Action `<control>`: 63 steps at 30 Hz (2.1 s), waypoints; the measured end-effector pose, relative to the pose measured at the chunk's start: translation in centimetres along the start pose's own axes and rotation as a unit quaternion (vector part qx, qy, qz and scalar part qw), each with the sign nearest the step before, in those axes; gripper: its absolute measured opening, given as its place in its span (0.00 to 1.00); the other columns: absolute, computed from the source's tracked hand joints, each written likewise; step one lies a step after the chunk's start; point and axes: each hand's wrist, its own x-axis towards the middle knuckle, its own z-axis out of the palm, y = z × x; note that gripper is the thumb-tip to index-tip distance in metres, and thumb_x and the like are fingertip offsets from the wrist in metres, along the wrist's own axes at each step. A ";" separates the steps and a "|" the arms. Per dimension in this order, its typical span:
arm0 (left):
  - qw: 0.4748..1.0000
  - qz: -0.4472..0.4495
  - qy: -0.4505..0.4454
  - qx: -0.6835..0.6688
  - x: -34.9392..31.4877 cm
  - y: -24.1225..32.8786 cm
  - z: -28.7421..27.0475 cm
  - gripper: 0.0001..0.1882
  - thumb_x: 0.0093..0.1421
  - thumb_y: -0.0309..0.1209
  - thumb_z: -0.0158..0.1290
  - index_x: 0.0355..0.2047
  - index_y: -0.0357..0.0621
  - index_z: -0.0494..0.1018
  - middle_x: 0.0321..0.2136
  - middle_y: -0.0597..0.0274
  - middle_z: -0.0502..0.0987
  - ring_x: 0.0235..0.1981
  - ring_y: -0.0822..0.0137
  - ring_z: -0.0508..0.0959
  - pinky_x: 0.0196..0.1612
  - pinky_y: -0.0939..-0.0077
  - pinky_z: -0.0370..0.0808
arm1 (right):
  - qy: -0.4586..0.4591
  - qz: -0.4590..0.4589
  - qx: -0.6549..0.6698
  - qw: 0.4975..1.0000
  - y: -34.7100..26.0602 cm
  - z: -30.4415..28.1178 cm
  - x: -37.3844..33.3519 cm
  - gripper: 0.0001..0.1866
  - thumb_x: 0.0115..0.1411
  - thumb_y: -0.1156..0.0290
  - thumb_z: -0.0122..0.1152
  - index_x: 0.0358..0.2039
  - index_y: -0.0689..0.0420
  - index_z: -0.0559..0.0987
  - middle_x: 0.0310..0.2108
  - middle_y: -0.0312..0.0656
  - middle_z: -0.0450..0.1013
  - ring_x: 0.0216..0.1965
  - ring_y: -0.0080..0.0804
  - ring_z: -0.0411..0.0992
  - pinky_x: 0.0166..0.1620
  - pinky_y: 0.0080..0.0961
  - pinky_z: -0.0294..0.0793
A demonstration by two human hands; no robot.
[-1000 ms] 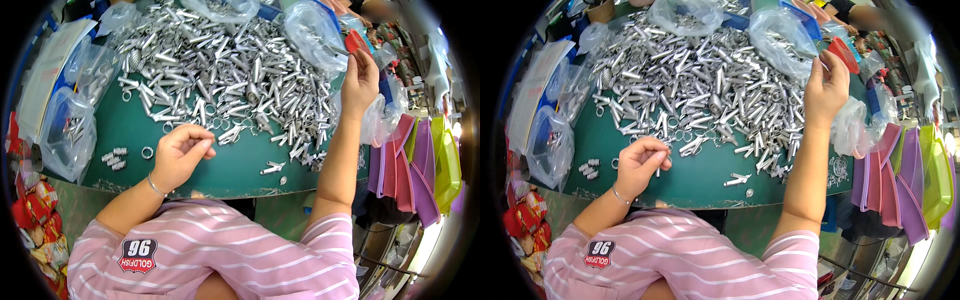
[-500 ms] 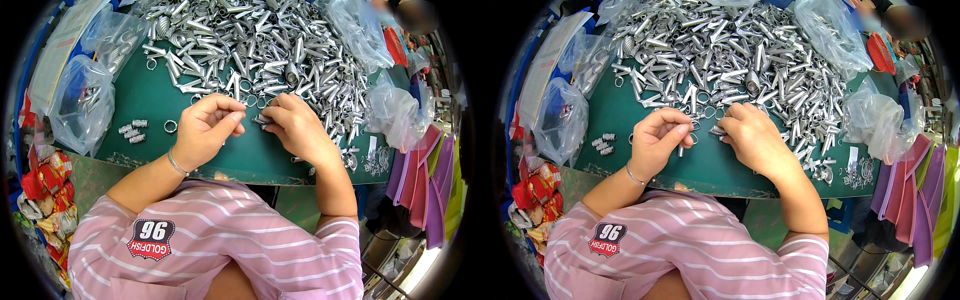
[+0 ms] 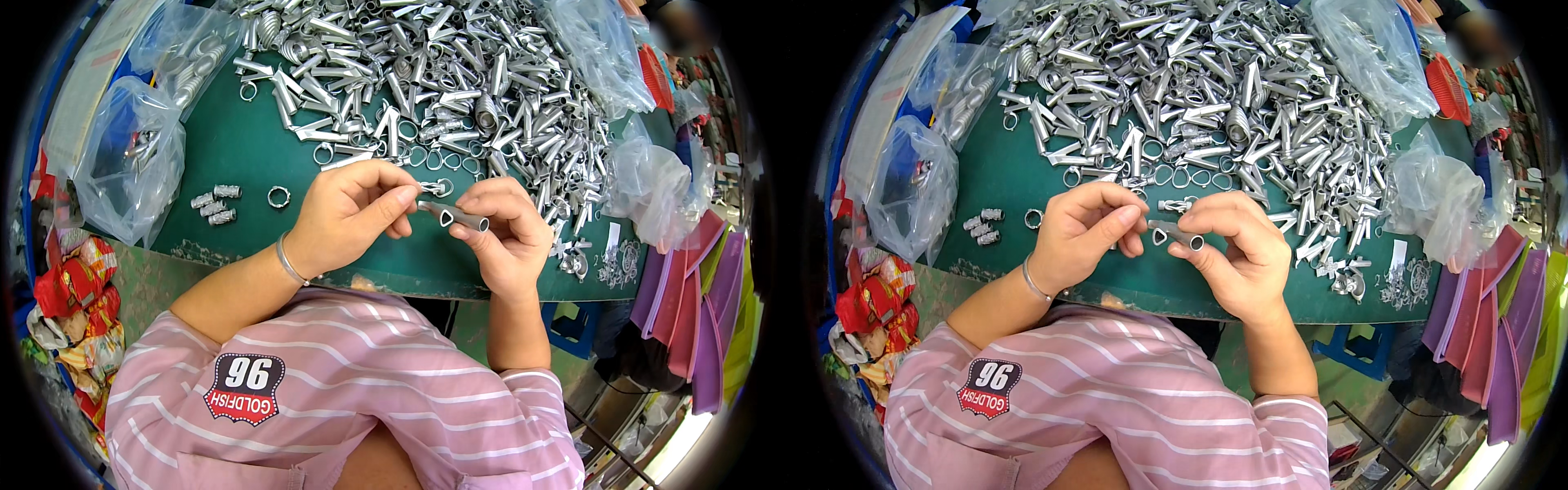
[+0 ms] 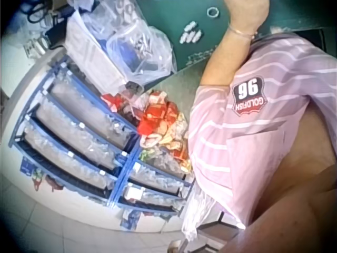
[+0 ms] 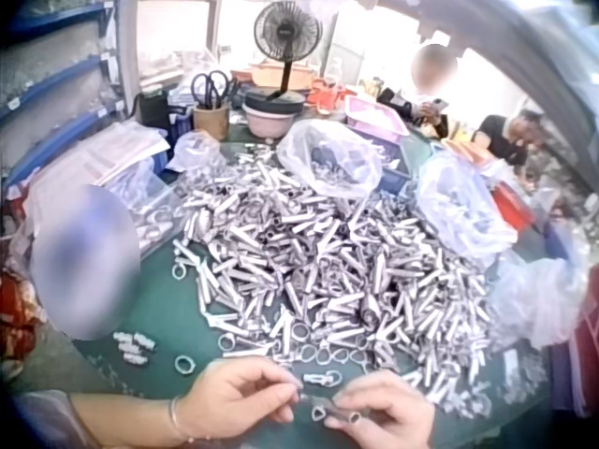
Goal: The person sorts and assembles various small metal components by hand on a green manual workstation, picking items from a large pile and placing specific sets together or into plastic bags.
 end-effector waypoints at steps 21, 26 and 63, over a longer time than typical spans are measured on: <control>0.990 0.136 -0.026 -0.011 0.7 -1.0 -0.1 0.13 0.48 0.12 0.59 0.34 0.37 0.73 0.36 0.57 0.73 0.38 0.67 0.77 0.41 0.77 0.77 | 0.077 0.074 0.009 0.994 1.0 2.8 -3.2 0.09 0.56 0.80 0.60 0.38 0.66 0.75 0.35 0.45 0.72 0.33 0.28 0.71 0.37 0.20 0.71; 0.975 0.165 -0.021 0.144 0.3 -0.8 -0.5 0.14 0.47 0.11 0.59 0.34 0.37 0.73 0.38 0.57 0.72 0.38 0.68 0.77 0.41 0.77 0.77 | 0.095 -0.001 -0.047 0.994 1.1 2.6 -2.9 0.09 0.52 0.82 0.63 0.36 0.65 0.76 0.34 0.46 0.73 0.33 0.31 0.71 0.36 0.21 0.71; 0.616 0.180 0.388 0.661 -10.3 11.6 -16.1 0.09 0.55 0.24 0.58 0.37 0.37 0.76 0.36 0.62 0.78 0.38 0.71 0.76 0.43 0.79 0.72 | -0.014 -0.005 -0.518 0.855 0.9 -6.6 -2.4 0.12 0.46 0.83 0.57 0.33 0.61 0.77 0.32 0.44 0.73 0.37 0.42 0.69 0.40 0.35 0.67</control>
